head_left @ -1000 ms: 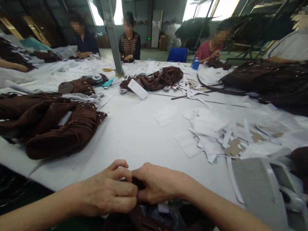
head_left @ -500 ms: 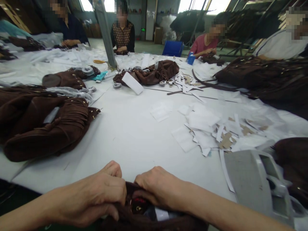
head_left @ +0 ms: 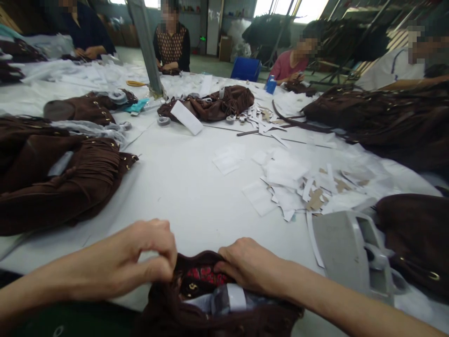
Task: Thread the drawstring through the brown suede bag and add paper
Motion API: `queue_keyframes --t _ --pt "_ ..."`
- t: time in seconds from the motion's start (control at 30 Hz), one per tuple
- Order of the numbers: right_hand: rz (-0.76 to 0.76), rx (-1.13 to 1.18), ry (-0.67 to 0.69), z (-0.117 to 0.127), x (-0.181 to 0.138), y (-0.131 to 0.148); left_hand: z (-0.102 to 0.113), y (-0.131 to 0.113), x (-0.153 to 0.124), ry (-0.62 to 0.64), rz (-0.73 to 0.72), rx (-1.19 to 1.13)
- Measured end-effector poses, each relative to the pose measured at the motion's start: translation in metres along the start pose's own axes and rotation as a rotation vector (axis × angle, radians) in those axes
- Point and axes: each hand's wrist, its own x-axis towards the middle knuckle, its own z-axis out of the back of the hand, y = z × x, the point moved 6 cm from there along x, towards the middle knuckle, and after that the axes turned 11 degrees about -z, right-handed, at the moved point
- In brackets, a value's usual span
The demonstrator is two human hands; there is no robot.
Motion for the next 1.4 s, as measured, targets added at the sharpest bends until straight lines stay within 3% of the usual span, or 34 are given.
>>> queue_keyframes --t 0.07,0.1,0.2,0.27,0.37,0.53,0.67,0.77,0.93,1.03,1.2,1.4 --pt "0.025 -0.009 0.015 0.005 0.001 0.009 0.010 0.002 0.020 -0.067 0.071 0.086" --pt "0.037 -0.010 0.018 0.008 0.001 0.013 0.007 0.004 0.030 -0.025 0.091 0.144" --pt "0.047 0.025 0.031 0.017 -0.001 0.015 -0.028 0.016 0.053 0.280 0.142 0.227" --pt "0.024 0.116 0.080 0.017 -0.004 0.006 -0.047 0.022 0.060 0.360 0.134 0.267" --pt "-0.042 0.273 0.156 0.012 -0.007 -0.015 -0.053 0.021 0.062 0.270 0.101 0.382" --pt "-0.102 0.385 0.261 0.006 -0.017 -0.033 -0.044 0.015 0.055 0.200 0.119 0.462" --pt "-0.082 0.358 0.148 0.014 -0.025 -0.030 -0.036 0.016 0.055 0.180 0.151 0.385" --pt "-0.172 0.477 0.127 0.009 -0.027 -0.042 -0.033 0.026 0.052 0.180 0.193 0.376" --pt "-0.305 1.043 0.419 -0.015 -0.044 -0.064 -0.033 0.047 0.039 0.202 0.207 0.427" --pt "-0.353 1.228 0.513 -0.023 -0.054 -0.064 -0.034 0.051 0.034 0.213 0.212 0.426" --pt "-0.353 1.279 0.345 -0.026 -0.047 -0.058 -0.035 0.050 0.034 0.217 0.260 0.459" --pt "-0.351 0.924 -0.044 -0.009 -0.057 -0.054 -0.031 0.061 0.033 0.182 0.389 0.349"
